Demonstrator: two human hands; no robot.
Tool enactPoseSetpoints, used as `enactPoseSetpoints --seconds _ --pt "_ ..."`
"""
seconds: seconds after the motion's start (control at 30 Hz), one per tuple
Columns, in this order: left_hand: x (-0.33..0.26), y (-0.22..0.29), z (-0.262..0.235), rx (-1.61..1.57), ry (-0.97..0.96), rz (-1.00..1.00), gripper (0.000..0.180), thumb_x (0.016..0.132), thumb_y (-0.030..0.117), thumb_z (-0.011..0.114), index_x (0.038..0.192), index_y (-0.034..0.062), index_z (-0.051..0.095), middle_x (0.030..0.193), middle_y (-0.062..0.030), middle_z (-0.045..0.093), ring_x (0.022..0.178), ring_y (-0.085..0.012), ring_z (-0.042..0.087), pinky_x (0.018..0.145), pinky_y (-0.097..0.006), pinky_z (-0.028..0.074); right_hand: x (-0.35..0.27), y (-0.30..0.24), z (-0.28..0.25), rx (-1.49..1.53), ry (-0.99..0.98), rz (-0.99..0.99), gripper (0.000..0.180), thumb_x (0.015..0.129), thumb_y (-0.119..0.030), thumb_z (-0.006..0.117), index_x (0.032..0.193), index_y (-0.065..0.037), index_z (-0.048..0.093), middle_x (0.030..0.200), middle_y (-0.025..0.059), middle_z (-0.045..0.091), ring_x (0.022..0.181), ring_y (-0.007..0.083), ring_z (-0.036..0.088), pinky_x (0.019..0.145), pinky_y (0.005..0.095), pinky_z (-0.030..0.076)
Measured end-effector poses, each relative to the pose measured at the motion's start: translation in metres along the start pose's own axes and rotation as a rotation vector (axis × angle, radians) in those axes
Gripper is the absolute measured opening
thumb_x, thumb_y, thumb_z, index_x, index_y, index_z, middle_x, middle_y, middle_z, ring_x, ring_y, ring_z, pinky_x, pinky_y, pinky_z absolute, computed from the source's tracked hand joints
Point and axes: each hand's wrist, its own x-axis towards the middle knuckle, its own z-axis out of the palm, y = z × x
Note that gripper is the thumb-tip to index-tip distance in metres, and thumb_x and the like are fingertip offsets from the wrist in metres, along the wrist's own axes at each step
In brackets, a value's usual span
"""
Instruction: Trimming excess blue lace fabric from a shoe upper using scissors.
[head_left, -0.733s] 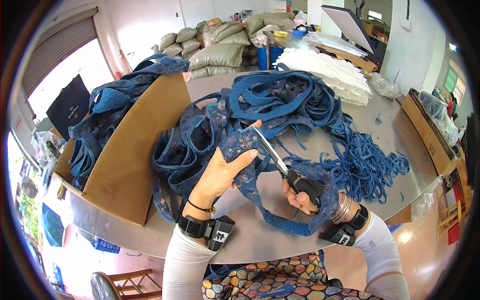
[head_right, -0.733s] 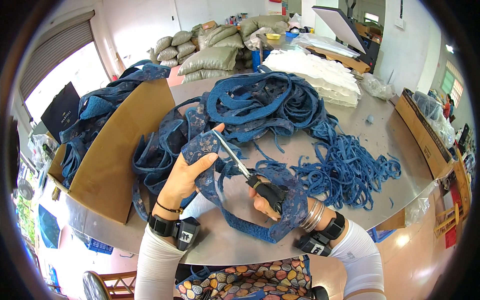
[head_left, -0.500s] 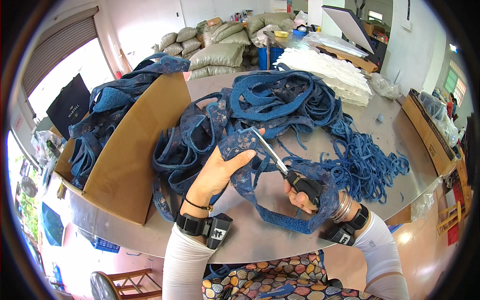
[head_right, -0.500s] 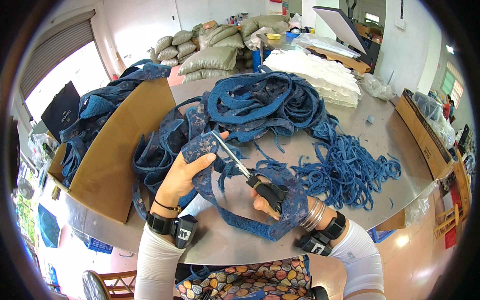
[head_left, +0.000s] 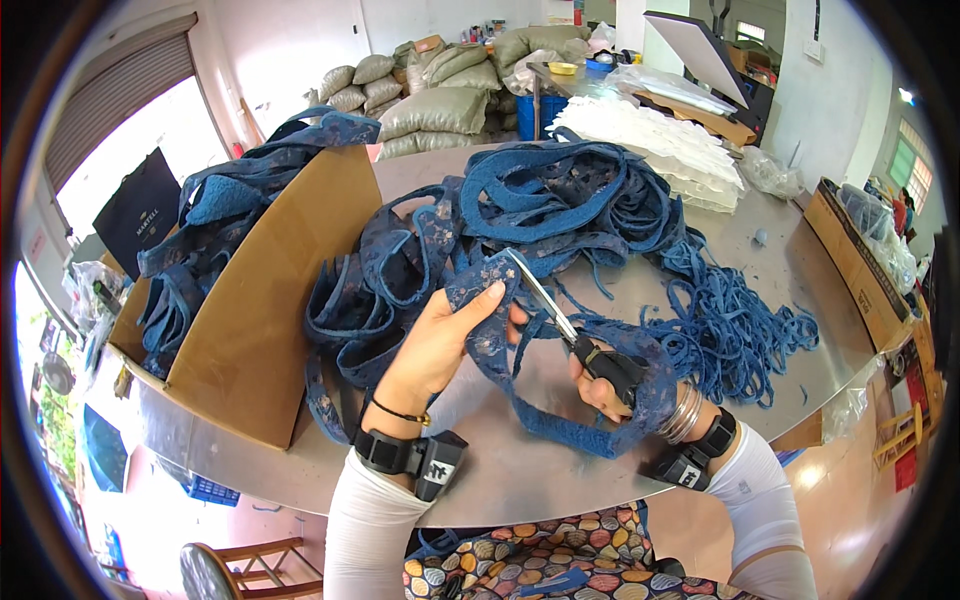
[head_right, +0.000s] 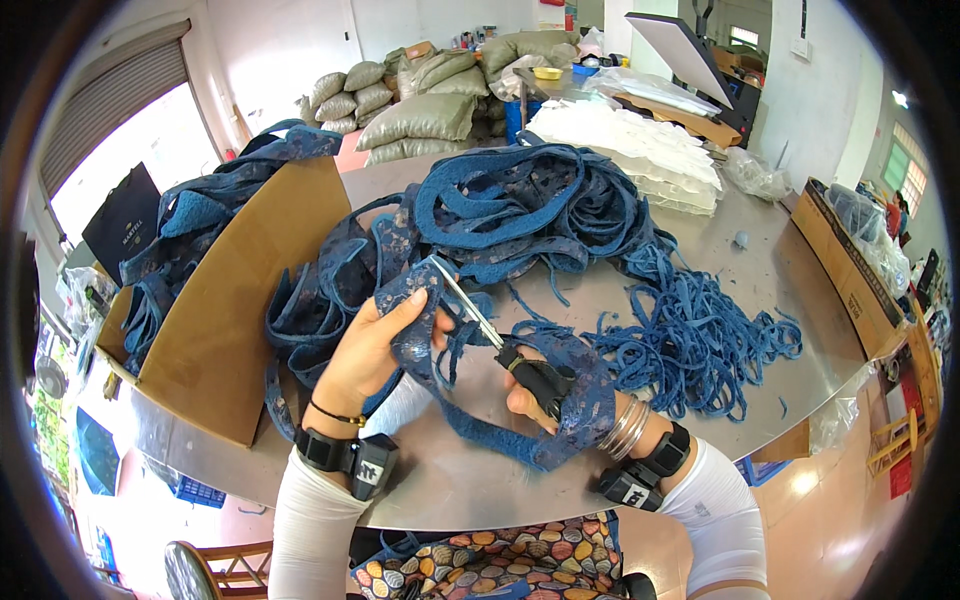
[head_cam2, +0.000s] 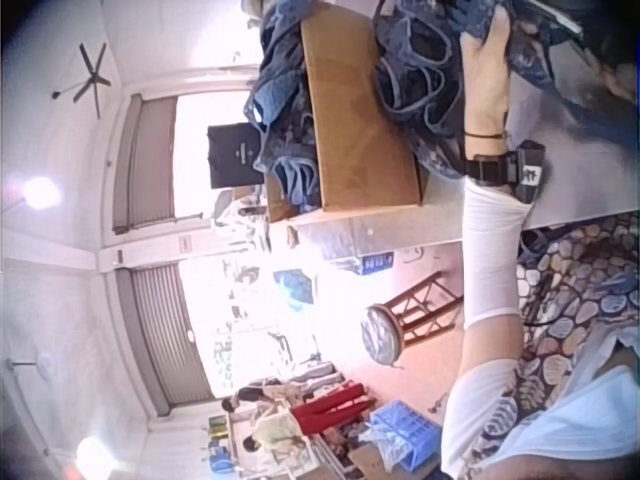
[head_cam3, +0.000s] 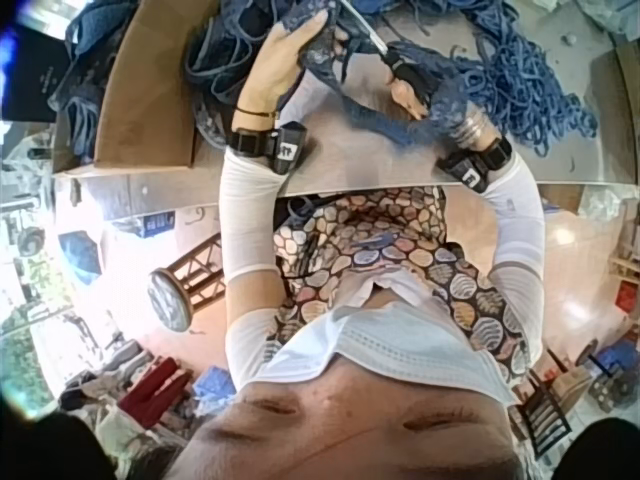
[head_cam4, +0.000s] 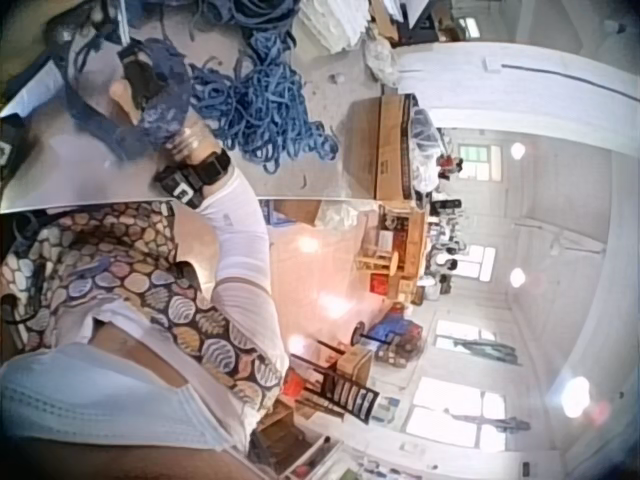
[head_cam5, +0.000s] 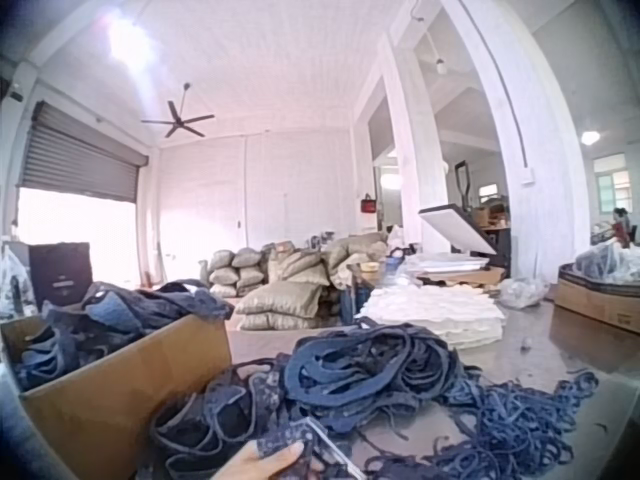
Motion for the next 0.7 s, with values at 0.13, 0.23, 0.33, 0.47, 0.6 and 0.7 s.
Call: enactPoseSetpoints --seconds 0.13,0.23,0.33,0.47,0.6,0.7 --pt "0.001 -0.01 0.023 -0.181 0.2 0.0 0.023 0.089 0.026 0.059 0.098 0.0049 0.062 0.084 -0.0052 0.065 0.069 -0.0113 0.061 0.06 -0.023 0.05 0.001 0.006 0.006 0.126 0.014 0.045 0.037 0.079 -0.044 0.067 0.084 -0.008 0.059 0.059 -0.001 0.053 0.048 0.0106 0.053 0.045 0.0237 0.041" --pt "0.001 -0.011 0.025 -0.344 0.218 -0.023 0.022 0.088 0.023 0.06 0.097 0.0029 0.061 0.088 -0.0081 0.065 0.07 -0.0128 0.061 0.059 -0.023 0.05 0.0 0.009 0.007 0.236 0.004 0.079 0.034 0.079 -0.041 0.068 0.085 -0.009 0.058 0.06 -0.0027 0.054 0.047 0.008 0.052 0.044 0.0214 0.04" --pt "0.0 -0.003 0.038 -0.289 0.379 -0.033 0.021 0.087 0.02 0.061 0.097 0.0018 0.061 0.088 -0.0095 0.064 0.069 -0.0135 0.061 0.057 -0.023 0.05 -0.001 0.014 0.008 0.278 -0.05 0.134 0.033 0.078 -0.039 0.069 0.089 -0.01 0.057 0.062 -0.0038 0.054 0.048 0.0062 0.051 0.043 0.0197 0.04" --pt "0.0 -0.007 0.03 -0.224 0.301 -0.007 0.016 0.087 0.016 0.06 0.093 0.0014 0.061 0.078 -0.0074 0.064 0.059 -0.0121 0.058 0.052 -0.022 0.047 -0.002 0.016 0.007 0.413 -0.144 0.213 0.036 0.079 -0.041 0.068 0.095 -0.011 0.054 0.064 -0.0039 0.054 0.049 0.0061 0.051 0.044 0.0191 0.039" --pt "0.001 -0.012 0.028 -0.115 0.284 0.107 0.016 0.086 0.018 0.061 0.088 0.002 0.061 0.072 -0.0037 0.061 0.052 -0.0079 0.05 0.046 -0.02 0.039 -0.001 0.007 0.003 0.185 -0.139 0.14 0.037 0.08 -0.042 0.064 0.095 -0.01 0.054 0.065 -0.0032 0.054 0.052 0.0078 0.052 0.048 0.0217 0.041" --pt "0.0 -0.01 0.03 0.039 0.312 0.148 0.018 0.086 0.018 0.062 0.094 0.0018 0.061 0.071 -0.0023 0.06 0.052 -0.0059 0.047 0.045 -0.019 0.035 -0.001 0.007 0.002 0.124 -0.137 0.102 0.035 0.081 -0.04 0.063 0.096 -0.01 0.054 0.066 -0.0021 0.055 0.057 0.0088 0.053 0.053 0.0241 0.043"
